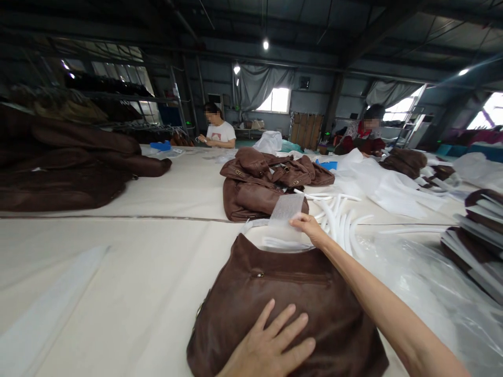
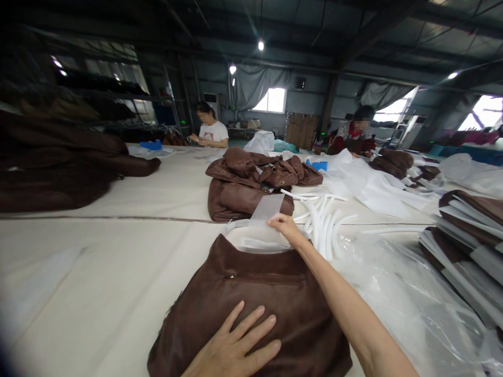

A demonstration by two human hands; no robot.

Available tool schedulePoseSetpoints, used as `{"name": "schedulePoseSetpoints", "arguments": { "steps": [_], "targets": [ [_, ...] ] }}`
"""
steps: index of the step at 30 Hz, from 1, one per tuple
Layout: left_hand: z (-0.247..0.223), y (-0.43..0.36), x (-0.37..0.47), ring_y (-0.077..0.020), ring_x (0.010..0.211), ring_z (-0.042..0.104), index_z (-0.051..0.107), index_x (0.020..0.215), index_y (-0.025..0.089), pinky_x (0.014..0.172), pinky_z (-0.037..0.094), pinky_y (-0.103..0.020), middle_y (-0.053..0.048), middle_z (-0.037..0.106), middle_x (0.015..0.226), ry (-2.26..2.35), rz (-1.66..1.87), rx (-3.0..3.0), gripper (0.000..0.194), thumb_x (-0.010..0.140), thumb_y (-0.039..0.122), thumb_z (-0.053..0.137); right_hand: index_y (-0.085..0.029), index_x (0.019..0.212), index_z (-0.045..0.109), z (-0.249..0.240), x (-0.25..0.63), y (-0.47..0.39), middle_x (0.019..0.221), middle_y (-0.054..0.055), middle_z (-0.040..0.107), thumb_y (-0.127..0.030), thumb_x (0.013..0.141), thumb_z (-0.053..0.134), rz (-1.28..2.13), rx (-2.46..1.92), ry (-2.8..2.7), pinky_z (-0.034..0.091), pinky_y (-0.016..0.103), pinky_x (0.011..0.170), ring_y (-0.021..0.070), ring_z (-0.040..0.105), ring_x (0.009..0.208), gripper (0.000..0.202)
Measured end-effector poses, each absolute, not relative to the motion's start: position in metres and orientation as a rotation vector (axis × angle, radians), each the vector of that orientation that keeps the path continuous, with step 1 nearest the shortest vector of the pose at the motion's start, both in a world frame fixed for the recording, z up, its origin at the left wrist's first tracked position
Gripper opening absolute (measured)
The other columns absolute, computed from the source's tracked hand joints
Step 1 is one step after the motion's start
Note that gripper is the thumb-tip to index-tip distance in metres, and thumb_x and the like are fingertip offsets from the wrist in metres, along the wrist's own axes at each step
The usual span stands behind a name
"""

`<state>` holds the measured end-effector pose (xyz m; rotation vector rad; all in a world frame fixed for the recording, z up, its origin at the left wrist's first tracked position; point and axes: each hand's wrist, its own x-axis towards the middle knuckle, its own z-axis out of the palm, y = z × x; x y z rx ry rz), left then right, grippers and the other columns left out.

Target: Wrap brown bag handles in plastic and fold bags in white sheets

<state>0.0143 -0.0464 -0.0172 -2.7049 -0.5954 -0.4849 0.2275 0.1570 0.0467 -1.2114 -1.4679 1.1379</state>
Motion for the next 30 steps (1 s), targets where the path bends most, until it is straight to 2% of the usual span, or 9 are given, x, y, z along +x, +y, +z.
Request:
{"name": "schedulePoseSetpoints", "arguments": {
  "steps": [4,9,16,19,21,23,26,28,30],
  "targets": [
    [-0.005,-0.055,0.013,-0.0313,0.143,0.033,0.034,0.15,0.028,0.117,0.026,-0.057,-0.005,0.037,0.156,-0.682,-0.434,-2.873,0.069,0.091,0.06,0.051,-0.017,0.076,0.064,0.061,0.238,0.104,0.075,0.001,0.066,-0.049,0.068,0.076,1.134,-1.111,-1.579,0.048,0.03,0.072,0.0164,0.059,0.072,0.036],
    [0.005,-0.061,0.016,-0.0307,0.141,0.037,0.043,0.145,0.027,0.119,0.019,-0.056,-0.006,0.043,0.153,-0.748,-0.487,-2.966,0.059,0.094,0.055,0.05,-0.021,0.106,0.07,0.044,0.254,0.024,0.107,0.005,0.074,-0.034,0.094,0.053,0.785,-0.979,-2.103,0.052,0.037,0.094,0.0228,0.068,0.099,0.025],
    [-0.003,-0.067,0.02,-0.0275,0.111,0.058,0.059,0.122,0.016,0.107,0.037,-0.049,-0.013,0.067,0.112,-0.779,-0.781,-2.924,0.043,0.096,0.048,0.049,-0.02,0.137,0.055,0.011,0.265,-0.03,0.142,0.011,0.055,-0.008,0.094,0.039,0.329,-0.704,-2.551,0.038,0.047,0.114,0.0217,0.043,0.139,0.048],
    [-0.009,-0.069,0.018,-0.0235,0.094,0.058,0.057,0.1,0.016,0.089,0.048,-0.042,-0.01,0.063,0.095,-0.891,-1.131,-2.804,0.017,0.093,0.031,0.053,-0.022,0.138,0.055,0.006,0.265,-0.038,0.146,0.012,0.05,-0.006,0.094,0.038,0.27,-0.75,-2.61,0.036,0.05,0.114,0.0236,0.037,0.142,0.05],
    [-0.01,-0.07,0.015,-0.0236,0.096,0.056,0.052,0.104,0.017,0.085,0.05,-0.042,-0.011,0.059,0.099,-0.972,-1.366,-2.694,0.017,0.089,0.023,0.052,-0.023,0.139,0.054,0.005,0.266,-0.041,0.149,0.012,0.047,-0.005,0.093,0.039,0.271,-0.781,-2.648,0.033,0.052,0.115,0.0246,0.035,0.143,0.052],
    [-0.008,-0.071,0.013,-0.0278,0.113,0.053,0.048,0.118,0.015,0.095,0.045,-0.05,-0.016,0.056,0.115,-1.015,-1.492,-2.607,0.032,0.087,0.023,0.05,-0.025,0.14,0.053,0.004,0.267,-0.043,0.151,0.012,0.043,-0.003,0.09,0.041,0.28,-0.8,-2.692,0.031,0.053,0.116,0.0259,0.032,0.145,0.056],
    [-0.006,-0.069,0.011,-0.0317,0.134,0.042,0.045,0.132,0.015,0.113,0.023,-0.062,-0.018,0.053,0.135,-1.071,-1.45,-2.655,0.043,0.091,0.026,0.043,-0.025,0.141,0.052,0.005,0.268,-0.041,0.155,0.013,0.037,0.001,0.085,0.045,0.246,-0.789,-2.759,0.026,0.056,0.116,0.0289,0.026,0.147,0.062],
    [-0.006,-0.067,0.011,-0.028,0.131,0.049,0.052,0.13,0.018,0.117,0.015,-0.06,-0.013,0.063,0.129,-1.009,-1.333,-2.804,0.038,0.093,0.024,0.041,-0.025,0.141,0.051,0.006,0.266,-0.039,0.156,0.014,0.034,0.001,0.083,0.048,0.205,-0.782,-2.793,0.026,0.056,0.116,0.0303,0.024,0.147,0.063],
    [-0.008,-0.066,0.012,-0.024,0.121,0.06,0.06,0.122,0.02,0.119,0.017,-0.057,-0.009,0.071,0.117,-0.893,-1.243,-2.896,0.033,0.093,0.022,0.044,-0.024,0.14,0.053,0.008,0.263,-0.043,0.156,0.015,0.035,-0.003,0.085,0.052,0.166,-0.807,-2.802,0.028,0.057,0.115,0.0313,0.025,0.146,0.059]
  ]
}}
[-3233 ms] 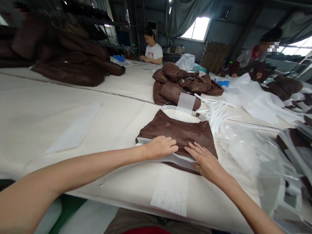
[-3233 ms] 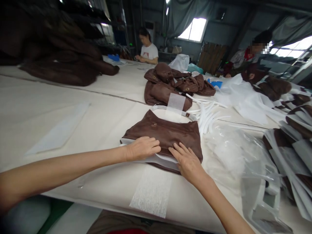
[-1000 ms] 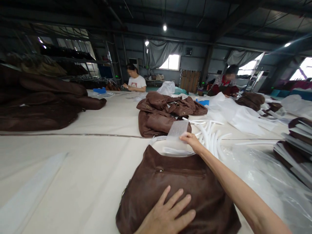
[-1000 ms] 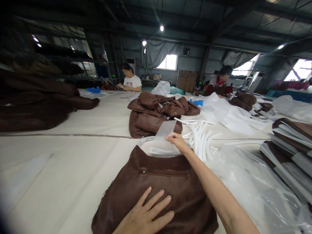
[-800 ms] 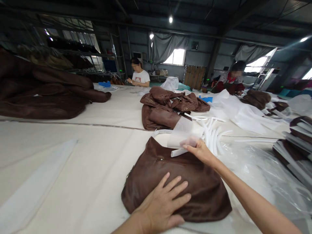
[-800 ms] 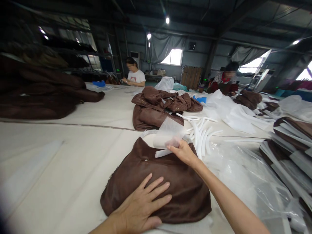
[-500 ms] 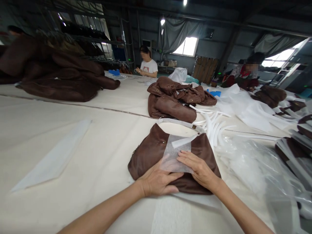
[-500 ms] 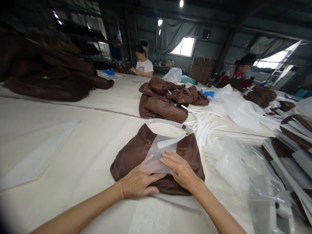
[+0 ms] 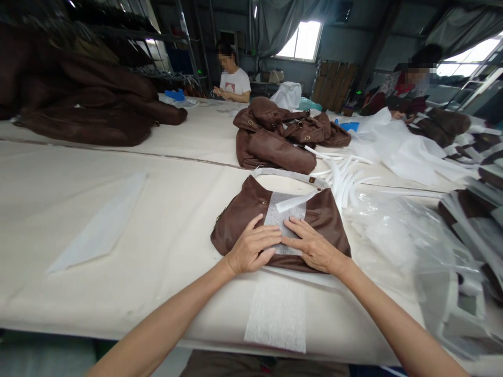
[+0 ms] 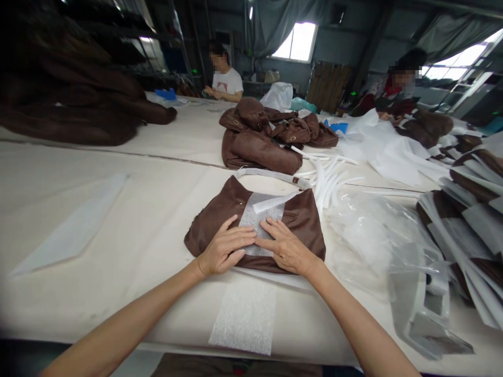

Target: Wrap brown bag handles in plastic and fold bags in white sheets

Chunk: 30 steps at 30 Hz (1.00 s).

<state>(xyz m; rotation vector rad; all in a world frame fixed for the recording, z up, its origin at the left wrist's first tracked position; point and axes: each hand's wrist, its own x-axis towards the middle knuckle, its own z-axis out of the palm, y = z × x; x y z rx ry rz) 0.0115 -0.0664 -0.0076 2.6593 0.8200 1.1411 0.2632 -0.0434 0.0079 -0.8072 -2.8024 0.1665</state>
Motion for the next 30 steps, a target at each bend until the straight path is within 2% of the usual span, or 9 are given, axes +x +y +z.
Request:
{"name": "schedulePoseSetpoints", "arguments": {
  "steps": [4,6,9,13,17,21,24,27,30],
  "targets": [
    [-0.011,-0.067,0.013,-0.023,0.114,0.065,0.067,0.112,0.019,0.117,0.026,-0.054,-0.01,0.073,0.114,0.802,1.135,2.753,0.026,0.091,0.023,0.052,-0.018,0.133,0.058,0.01,0.264,-0.089,0.148,0.017,0.047,-0.013,0.093,0.05,0.049,-0.907,-2.644,0.031,0.057,0.115,0.0302,0.034,0.143,0.041],
    [-0.011,-0.067,0.014,-0.0222,0.114,0.066,0.069,0.106,0.019,0.117,0.028,-0.053,-0.009,0.073,0.115,0.802,1.125,2.785,0.022,0.09,0.023,0.054,-0.016,0.134,0.056,0.007,0.27,-0.129,0.146,0.015,0.05,-0.011,0.093,0.047,0.079,-0.838,-2.588,0.031,0.052,0.117,0.0267,0.034,0.143,0.042],
    [-0.012,-0.067,0.016,-0.0208,0.113,0.066,0.069,0.101,0.019,0.117,0.031,-0.05,-0.008,0.074,0.114,0.797,1.143,2.797,0.018,0.089,0.022,0.055,-0.014,0.148,0.039,-0.005,0.282,-0.184,0.154,0.011,0.039,-0.007,0.086,0.046,0.301,-0.728,-2.758,0.027,0.05,0.12,0.025,0.025,0.147,0.063],
    [-0.012,-0.067,0.019,-0.0204,0.112,0.067,0.069,0.099,0.018,0.114,0.037,-0.047,-0.007,0.074,0.113,0.808,1.156,2.799,0.016,0.088,0.021,0.057,-0.012,0.155,0.02,-0.023,0.287,-0.209,0.161,0.012,0.022,-0.01,0.079,0.049,0.437,-0.814,-2.86,0.021,0.058,0.119,0.0289,0.014,0.15,0.081],
    [-0.007,-0.068,0.016,-0.0219,0.118,0.064,0.067,0.103,0.017,0.114,0.038,-0.048,-0.01,0.071,0.119,0.791,1.02,2.823,0.018,0.09,0.024,0.056,-0.015,0.153,0.028,-0.032,0.279,-0.195,0.159,0.013,0.028,-0.008,0.082,0.048,0.336,-0.818,-2.774,0.023,0.059,0.118,0.0283,0.016,0.149,0.075],
    [-0.006,-0.068,0.011,-0.0227,0.124,0.059,0.066,0.111,0.016,0.115,0.035,-0.049,-0.012,0.067,0.127,0.74,0.899,2.875,0.024,0.094,0.028,0.054,-0.017,0.147,0.041,-0.041,0.264,-0.19,0.149,0.012,0.046,-0.001,0.083,0.042,0.259,-0.743,-2.638,0.031,0.057,0.115,0.0263,0.029,0.146,0.066],
    [-0.01,-0.068,0.01,-0.0228,0.126,0.057,0.065,0.113,0.017,0.116,0.033,-0.05,-0.012,0.066,0.128,0.736,0.904,2.917,0.024,0.095,0.029,0.054,-0.015,0.146,0.041,-0.05,0.249,-0.201,0.137,0.013,0.059,-0.001,0.084,0.039,0.262,-0.688,-2.496,0.041,0.051,0.112,0.0247,0.039,0.141,0.064],
    [-0.013,-0.069,0.01,-0.0229,0.127,0.056,0.066,0.112,0.017,0.116,0.033,-0.05,-0.012,0.066,0.128,0.717,0.914,2.942,0.023,0.095,0.028,0.055,-0.013,0.145,0.04,-0.047,0.237,-0.214,0.132,0.014,0.063,0.0,0.082,0.036,0.256,-0.674,-2.428,0.046,0.048,0.108,0.0245,0.045,0.137,0.064],
    [-0.011,-0.07,0.01,-0.0237,0.125,0.057,0.067,0.109,0.017,0.115,0.035,-0.05,-0.013,0.066,0.125,0.727,0.897,2.923,0.022,0.095,0.027,0.055,-0.01,0.137,0.048,-0.025,0.231,-0.208,0.126,0.015,0.067,0.0,0.086,0.036,0.224,-0.654,-2.409,0.051,0.044,0.104,0.0245,0.054,0.129,0.054]
  ]
}}
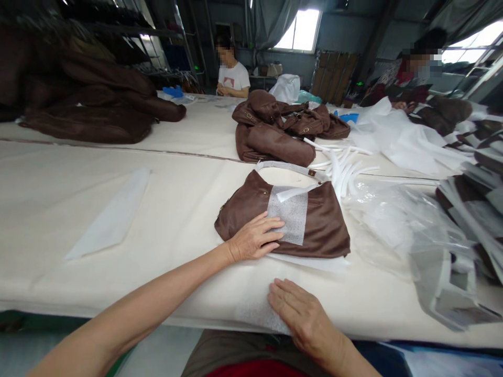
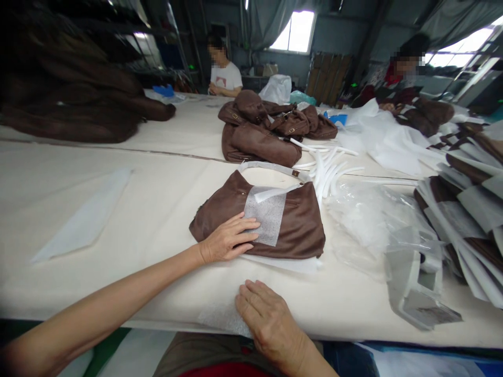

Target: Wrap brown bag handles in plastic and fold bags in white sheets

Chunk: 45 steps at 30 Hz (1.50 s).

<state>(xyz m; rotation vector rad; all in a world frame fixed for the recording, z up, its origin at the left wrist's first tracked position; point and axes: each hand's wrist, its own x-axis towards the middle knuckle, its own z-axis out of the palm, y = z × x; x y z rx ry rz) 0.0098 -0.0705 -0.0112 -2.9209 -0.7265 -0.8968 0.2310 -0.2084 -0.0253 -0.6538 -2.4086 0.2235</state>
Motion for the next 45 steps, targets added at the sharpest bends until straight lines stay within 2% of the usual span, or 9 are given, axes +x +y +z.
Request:
{"name": "schedulePoseSetpoints", "arguments": {
  "steps": [7,12,15,19,27,32,35,38,45],
  "targets": [
    [0.002,-0.064,0.001,-0.0248,0.125,0.055,0.065,0.122,0.019,0.118,0.027,-0.052,-0.011,0.067,0.12,-0.847,-0.81,-3.299,0.039,0.1,0.038,0.039,-0.018,0.098,0.068,0.034,0.236,-0.128,0.085,0.006,0.07,-0.025,0.099,0.047,0.262,-0.897,-2.23,0.052,0.03,0.074,0.0186,0.063,0.082,0.022],
    [0.022,-0.058,-0.01,-0.0251,0.13,0.052,0.066,0.124,0.021,0.12,0.024,-0.048,-0.009,0.065,0.128,-0.988,-0.838,-3.605,0.062,0.102,0.052,0.017,-0.02,0.065,0.058,0.019,0.235,-0.088,0.065,0.0,0.056,-0.04,0.097,0.052,0.386,-1.29,-2.075,0.04,0.028,0.065,0.0163,0.054,0.068,0.039],
    [0.025,-0.058,-0.007,-0.0262,0.124,0.057,0.072,0.112,0.021,0.112,0.037,-0.044,-0.01,0.069,0.122,-1.115,-0.923,-3.614,0.056,0.098,0.058,0.034,-0.02,0.064,0.054,0.011,0.231,-0.084,0.067,-0.001,0.055,-0.042,0.096,0.053,0.55,-1.426,-1.964,0.037,0.026,0.063,0.0145,0.053,0.067,0.039],
    [0.017,-0.064,0.008,-0.0208,0.095,0.069,0.076,0.088,0.022,0.09,0.052,-0.032,-0.004,0.076,0.097,-1.552,-1.181,-3.316,0.028,0.092,0.043,0.058,-0.02,0.065,0.053,0.011,0.226,-0.084,0.071,-0.001,0.057,-0.042,0.093,0.057,0.59,-1.613,-1.876,0.034,0.026,0.061,0.014,0.053,0.065,0.036],
    [-0.001,-0.071,0.02,-0.0121,0.056,0.057,0.05,0.06,0.021,0.061,0.047,-0.023,0.005,0.056,0.058,-1.769,-1.252,-2.696,0.032,0.086,0.037,0.06,-0.019,0.072,0.059,0.012,0.212,-0.074,0.079,0.003,0.068,-0.046,0.089,0.064,0.529,-1.968,-1.818,0.029,0.028,0.06,0.0186,0.063,0.072,0.032],
    [-0.001,-0.073,0.022,-0.0167,0.071,0.064,0.057,0.088,0.021,0.067,0.053,-0.027,0.0,0.065,0.079,-1.71,-1.28,-2.587,0.017,0.087,0.037,0.062,-0.019,0.076,0.062,0.013,0.21,-0.072,0.084,0.004,0.073,-0.047,0.089,0.064,0.549,-2.028,-1.826,0.028,0.029,0.06,0.0211,0.068,0.079,0.031],
    [0.002,-0.078,0.024,-0.0232,0.103,0.063,0.058,0.115,0.017,0.091,0.052,-0.037,-0.011,0.066,0.107,-1.292,-1.363,-2.467,0.028,0.088,0.021,0.063,-0.019,0.077,0.063,0.012,0.21,-0.072,0.086,0.004,0.073,-0.048,0.089,0.064,0.546,-2.027,-1.826,0.028,0.029,0.06,0.0219,0.069,0.081,0.031],
    [-0.001,-0.078,0.026,-0.0261,0.128,0.051,0.053,0.133,0.019,0.11,0.039,-0.046,-0.011,0.063,0.127,-0.898,-1.025,-2.667,0.042,0.091,0.011,0.055,-0.019,0.078,0.062,0.009,0.211,-0.072,0.085,0.005,0.074,-0.042,0.092,0.061,0.541,-2.014,-1.833,0.028,0.029,0.06,0.022,0.07,0.08,0.027],
    [-0.018,-0.069,0.031,-0.036,0.146,0.024,0.028,0.153,0.016,0.113,0.03,-0.055,-0.014,0.031,0.158,-0.949,-0.359,-2.744,0.071,0.095,0.053,0.047,-0.021,0.08,0.052,0.0,0.218,-0.065,0.064,-0.003,0.059,-0.031,0.084,0.063,0.652,-1.883,-1.492,0.035,0.026,0.06,0.0168,0.06,0.063,0.016]
  ]
}}
